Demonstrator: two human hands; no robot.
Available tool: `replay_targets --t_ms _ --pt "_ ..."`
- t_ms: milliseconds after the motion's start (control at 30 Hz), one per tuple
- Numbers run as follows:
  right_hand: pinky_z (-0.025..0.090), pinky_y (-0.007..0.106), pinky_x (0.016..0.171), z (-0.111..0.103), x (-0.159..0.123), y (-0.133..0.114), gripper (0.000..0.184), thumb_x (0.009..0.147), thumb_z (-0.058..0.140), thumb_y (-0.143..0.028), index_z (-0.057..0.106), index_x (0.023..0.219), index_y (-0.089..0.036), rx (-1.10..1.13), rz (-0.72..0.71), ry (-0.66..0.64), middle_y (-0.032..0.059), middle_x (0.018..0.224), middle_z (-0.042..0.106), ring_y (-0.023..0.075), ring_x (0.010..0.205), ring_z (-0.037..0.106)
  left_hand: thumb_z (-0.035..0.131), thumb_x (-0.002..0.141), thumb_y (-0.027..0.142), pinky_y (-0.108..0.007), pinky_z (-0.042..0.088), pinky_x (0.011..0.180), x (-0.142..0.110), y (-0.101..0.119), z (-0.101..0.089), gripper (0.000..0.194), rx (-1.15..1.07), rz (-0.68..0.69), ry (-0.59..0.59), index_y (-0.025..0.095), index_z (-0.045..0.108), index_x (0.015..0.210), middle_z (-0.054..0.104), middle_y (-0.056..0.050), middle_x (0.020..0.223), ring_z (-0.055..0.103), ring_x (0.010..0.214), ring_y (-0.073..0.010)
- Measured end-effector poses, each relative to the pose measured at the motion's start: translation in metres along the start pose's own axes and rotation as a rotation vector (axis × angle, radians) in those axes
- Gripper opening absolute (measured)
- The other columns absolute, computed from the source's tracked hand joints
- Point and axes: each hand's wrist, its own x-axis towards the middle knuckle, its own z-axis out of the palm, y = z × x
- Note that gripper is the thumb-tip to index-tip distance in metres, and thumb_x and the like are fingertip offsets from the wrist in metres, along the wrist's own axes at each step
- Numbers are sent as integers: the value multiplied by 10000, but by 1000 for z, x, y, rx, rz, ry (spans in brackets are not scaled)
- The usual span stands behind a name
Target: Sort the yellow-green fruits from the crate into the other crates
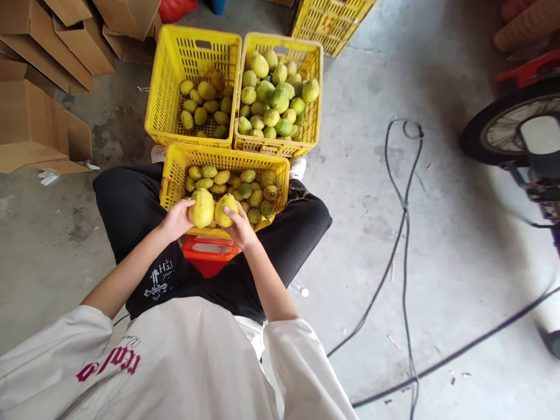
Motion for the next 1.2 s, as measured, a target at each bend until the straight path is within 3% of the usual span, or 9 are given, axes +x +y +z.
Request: replay_targets --t_ms 167,333,433,600,833,900,1033,1100,1200 --pt "821 629 1187 5 0 -4 472 889 930 -629 736 1218 -351 59 55 -4 85 1304 941 448 1587 813 708 1000 339 -498 789 1162 1 2 -3 598 -69 -7 47 181 799 1570 961 -144 1269 908 1409 -421" --pt "819 633 1144 3 4 -4 344 827 762 -440 705 1154 -348 78 43 20 78 1297 929 442 1576 817 734 982 346 -567 778 1239 1 0 -6 721 -78 6 57 199 735 1688 951 -138 1386 902 1438 -412" --pt "832 591 1118 3 3 -3 350 815 822 -418 717 1142 -348 70 26 27 54 1235 933 423 1510 856 740 966 351 -576 790 1221 2 -1 -5 735 -49 16 64 196 727 1684 946 -141 1397 897 1436 -420" --pt "865 518 1032 1 -2 -2 507 835 1039 -545 775 1210 -330 -10 64 -30 45 1162 931 401 1369 914 750 922 358 -545 821 1148 3 0 -9 658 -30 -3 45 194 771 1558 941 -134 1360 895 1422 -429" --pt "863 458 971 -5 0 -2 475 901 1042 -462 749 1258 -348 15 65 -20 13 1175 916 346 1288 923 868 841 301 -470 834 1113 7 -4 -21 411 16 -16 45 254 757 1234 924 -84 1236 905 1418 -402" --pt "843 411 850 -5 2 -1 505 888 1062 -489 741 1250 -345 14 51 -28 11 1160 915 334 1179 934 871 872 318 -471 835 1111 10 -4 -23 418 16 -11 3 264 780 1276 924 -88 1211 910 1434 -411" --pt "691 305 619 -6 1 0 600 858 1110 -553 690 1221 -325 -2 31 -108 9 1097 910 260 873 885 866 929 445 -510 847 1076 13 -6 -26 486 13 -21 -53 262 832 1378 940 -122 1172 926 1427 -463" --pt "671 300 613 -5 0 -1 619 859 1116 -568 689 1232 -319 -22 39 -125 26 1114 924 252 852 875 858 932 499 -519 849 1076 12 -6 -26 521 12 -27 -61 259 843 1394 946 -128 1148 931 1423 -477" --pt "744 334 699 -3 -1 -2 552 902 1065 -587 735 1260 -327 -36 80 -82 34 1156 939 282 961 913 894 899 532 -538 852 1082 11 -7 -24 612 16 -35 -57 245 835 1436 953 -128 1133 941 1402 -489"
